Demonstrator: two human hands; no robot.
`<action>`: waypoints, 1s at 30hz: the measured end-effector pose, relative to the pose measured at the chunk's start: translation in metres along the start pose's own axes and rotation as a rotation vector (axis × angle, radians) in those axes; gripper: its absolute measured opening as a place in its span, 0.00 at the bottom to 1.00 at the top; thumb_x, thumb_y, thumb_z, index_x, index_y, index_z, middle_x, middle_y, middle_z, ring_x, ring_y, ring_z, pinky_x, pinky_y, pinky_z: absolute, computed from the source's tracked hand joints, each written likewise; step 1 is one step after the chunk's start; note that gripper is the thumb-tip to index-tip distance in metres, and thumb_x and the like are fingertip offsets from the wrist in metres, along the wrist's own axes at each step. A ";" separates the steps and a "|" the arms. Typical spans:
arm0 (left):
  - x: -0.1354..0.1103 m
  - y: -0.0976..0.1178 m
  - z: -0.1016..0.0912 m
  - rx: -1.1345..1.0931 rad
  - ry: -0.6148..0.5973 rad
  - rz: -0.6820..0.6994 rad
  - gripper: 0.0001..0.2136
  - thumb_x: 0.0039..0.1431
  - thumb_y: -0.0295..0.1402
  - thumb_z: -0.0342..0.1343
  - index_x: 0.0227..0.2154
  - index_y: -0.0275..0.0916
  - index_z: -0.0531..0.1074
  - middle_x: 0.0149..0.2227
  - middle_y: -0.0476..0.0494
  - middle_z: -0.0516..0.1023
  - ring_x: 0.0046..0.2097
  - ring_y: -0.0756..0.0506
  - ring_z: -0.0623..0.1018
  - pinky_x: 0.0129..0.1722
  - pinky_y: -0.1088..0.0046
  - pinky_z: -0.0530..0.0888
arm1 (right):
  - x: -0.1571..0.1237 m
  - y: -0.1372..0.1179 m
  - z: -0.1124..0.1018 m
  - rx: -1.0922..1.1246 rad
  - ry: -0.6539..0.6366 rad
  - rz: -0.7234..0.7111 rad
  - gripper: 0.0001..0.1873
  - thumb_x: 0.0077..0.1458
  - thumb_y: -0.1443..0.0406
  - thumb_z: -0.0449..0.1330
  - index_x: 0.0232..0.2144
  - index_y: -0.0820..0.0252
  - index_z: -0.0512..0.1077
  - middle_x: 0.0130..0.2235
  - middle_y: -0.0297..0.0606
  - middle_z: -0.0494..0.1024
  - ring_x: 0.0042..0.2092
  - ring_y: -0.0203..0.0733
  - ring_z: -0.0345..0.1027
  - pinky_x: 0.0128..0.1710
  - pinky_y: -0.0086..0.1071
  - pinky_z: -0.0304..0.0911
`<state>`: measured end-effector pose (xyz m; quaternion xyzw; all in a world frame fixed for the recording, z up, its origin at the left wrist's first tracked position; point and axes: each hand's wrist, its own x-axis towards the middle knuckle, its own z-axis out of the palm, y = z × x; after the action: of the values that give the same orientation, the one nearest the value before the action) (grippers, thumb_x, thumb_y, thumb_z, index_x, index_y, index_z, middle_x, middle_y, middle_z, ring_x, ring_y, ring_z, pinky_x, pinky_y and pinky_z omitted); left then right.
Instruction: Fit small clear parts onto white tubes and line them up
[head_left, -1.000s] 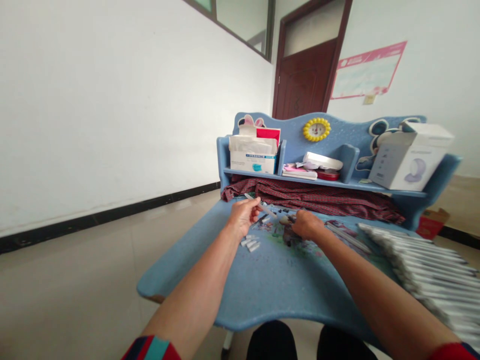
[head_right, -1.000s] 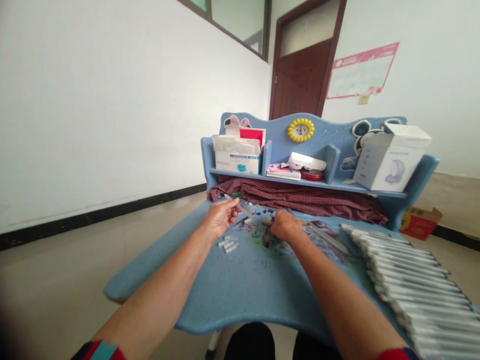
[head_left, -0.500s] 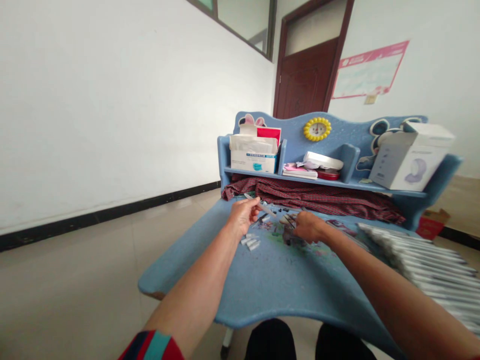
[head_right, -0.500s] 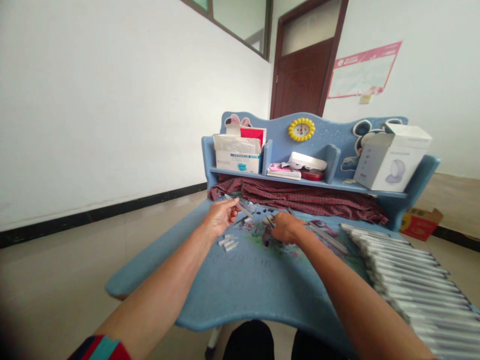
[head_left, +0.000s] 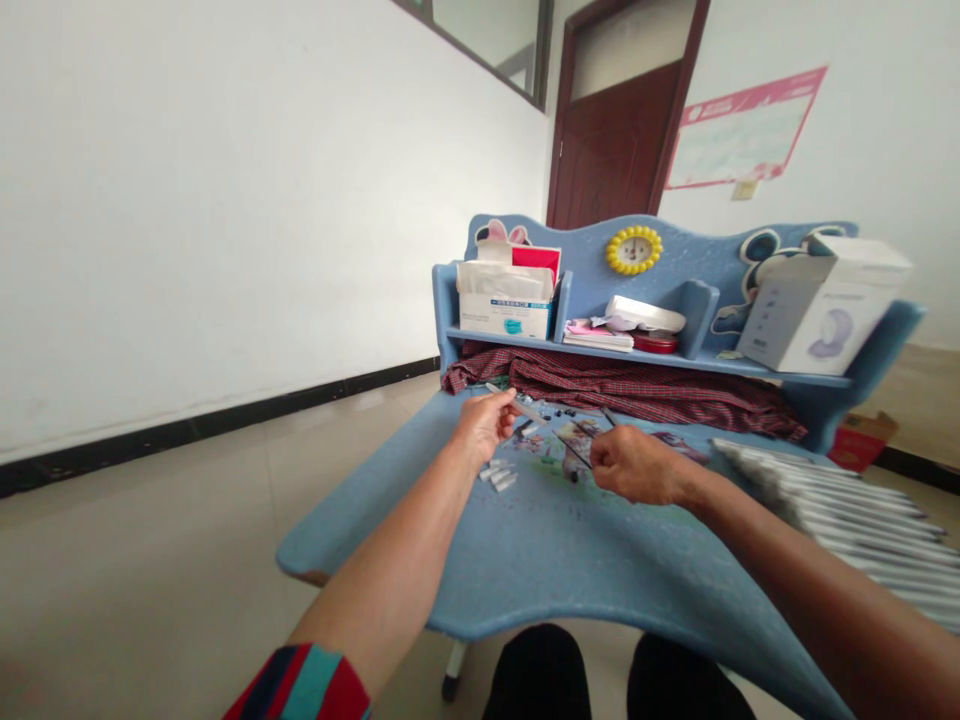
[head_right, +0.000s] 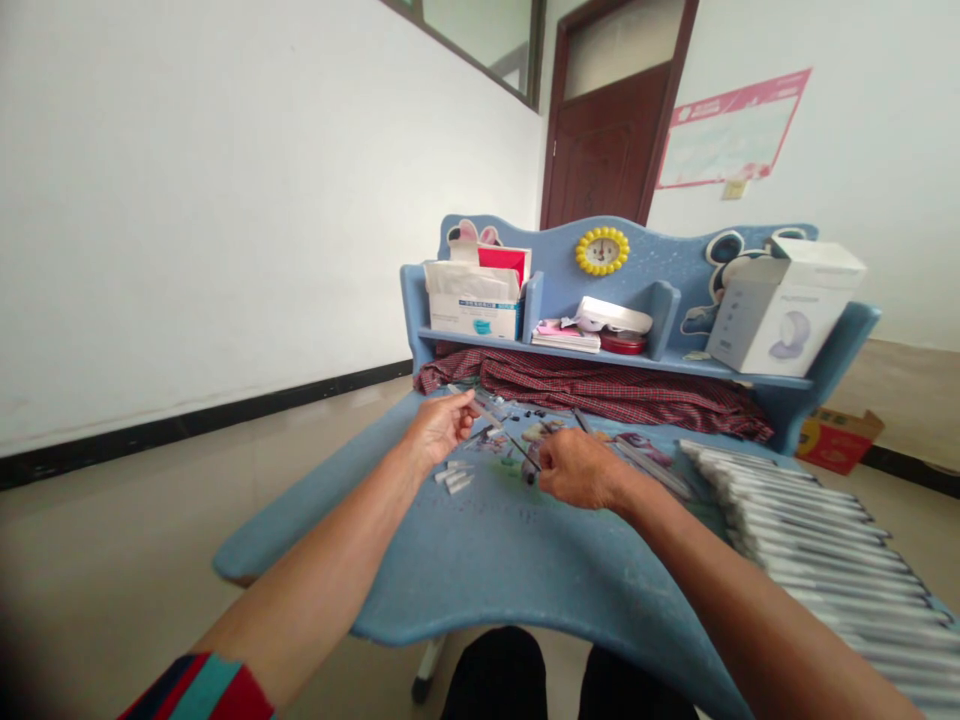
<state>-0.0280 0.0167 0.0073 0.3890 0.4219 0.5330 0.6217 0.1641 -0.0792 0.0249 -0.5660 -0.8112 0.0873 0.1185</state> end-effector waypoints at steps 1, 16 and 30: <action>0.000 0.000 0.000 0.005 -0.004 -0.001 0.07 0.46 0.28 0.57 0.19 0.33 0.66 0.14 0.48 0.68 0.15 0.55 0.65 0.12 0.83 0.58 | 0.001 0.001 0.001 -0.017 0.004 -0.005 0.06 0.39 0.69 0.50 0.15 0.61 0.65 0.16 0.31 0.63 0.20 0.30 0.56 0.17 0.24 0.43; -0.001 -0.004 0.003 -0.053 -0.058 -0.118 0.08 0.46 0.29 0.58 0.18 0.32 0.67 0.15 0.47 0.70 0.14 0.55 0.66 0.10 0.83 0.59 | 0.038 -0.036 -0.036 -0.452 -0.068 -0.032 0.11 0.41 0.67 0.52 0.26 0.60 0.74 0.28 0.42 0.76 0.28 0.41 0.67 0.23 0.27 0.52; 0.000 0.021 -0.009 -0.607 -0.052 -0.109 0.12 0.57 0.29 0.47 0.19 0.32 0.64 0.16 0.46 0.69 0.15 0.57 0.66 0.14 0.86 0.61 | 0.026 -0.027 -0.009 -0.254 0.012 -0.091 0.10 0.47 0.67 0.52 0.30 0.57 0.73 0.30 0.37 0.75 0.32 0.38 0.67 0.29 0.27 0.53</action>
<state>-0.0434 0.0197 0.0234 0.1758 0.2476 0.5905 0.7478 0.1339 -0.0644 0.0429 -0.5394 -0.8399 -0.0249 0.0545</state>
